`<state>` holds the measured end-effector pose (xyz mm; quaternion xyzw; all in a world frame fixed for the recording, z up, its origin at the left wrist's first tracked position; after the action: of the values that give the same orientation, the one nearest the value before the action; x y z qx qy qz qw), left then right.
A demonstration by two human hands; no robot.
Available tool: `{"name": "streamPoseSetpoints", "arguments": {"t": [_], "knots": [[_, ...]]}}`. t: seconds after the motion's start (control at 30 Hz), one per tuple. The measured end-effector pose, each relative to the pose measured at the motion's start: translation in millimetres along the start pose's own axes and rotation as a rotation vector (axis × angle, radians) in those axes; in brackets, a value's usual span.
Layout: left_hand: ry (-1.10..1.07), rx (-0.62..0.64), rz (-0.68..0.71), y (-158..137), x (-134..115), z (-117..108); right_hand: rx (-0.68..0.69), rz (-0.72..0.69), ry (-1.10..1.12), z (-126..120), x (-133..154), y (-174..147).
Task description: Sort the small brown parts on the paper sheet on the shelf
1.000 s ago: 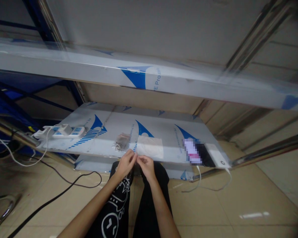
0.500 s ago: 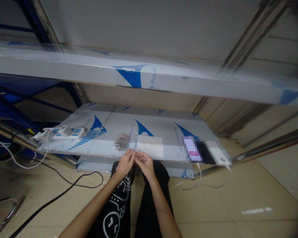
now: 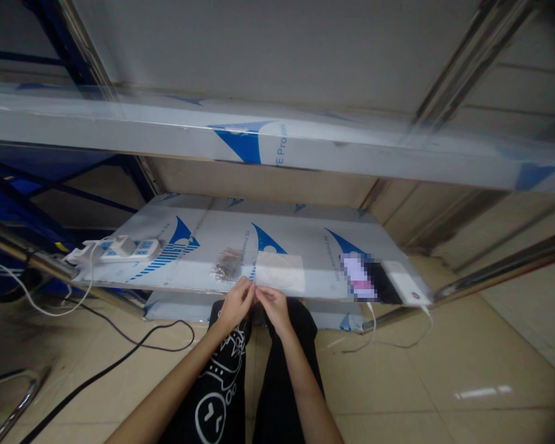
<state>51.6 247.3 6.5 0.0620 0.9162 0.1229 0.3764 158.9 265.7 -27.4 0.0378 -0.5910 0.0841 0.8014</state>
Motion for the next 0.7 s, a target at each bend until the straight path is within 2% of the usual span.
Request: {"name": "streamPoseSetpoints", "arguments": {"t": [0.13, 0.37, 0.7], "knots": [[0.004, 0.0, -0.014, -0.2, 2.3, 0.0, 0.002, 0.01, 0.006, 1.5, -0.7, -0.7], [0.02, -0.026, -0.039, -0.1, 6.4, -2.1, 0.09, 0.009, -0.016, 8.8, 2.2, -3.9], [-0.039, -0.024, -0.041, 0.0, 9.9, -2.6, 0.095, -0.011, -0.072, 8.4, 1.9, -5.5]]}}
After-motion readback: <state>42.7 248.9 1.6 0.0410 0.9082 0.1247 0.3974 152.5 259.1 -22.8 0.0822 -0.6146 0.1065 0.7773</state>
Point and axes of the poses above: each hand's wrist, its own y-axis towards the middle knuckle, its own z-axis out of the palm, x = y × z, the point moved 7 cm from there along y, towards the middle knuckle, and after that the axes turned 9 degrees about y, right-handed, at the moved point
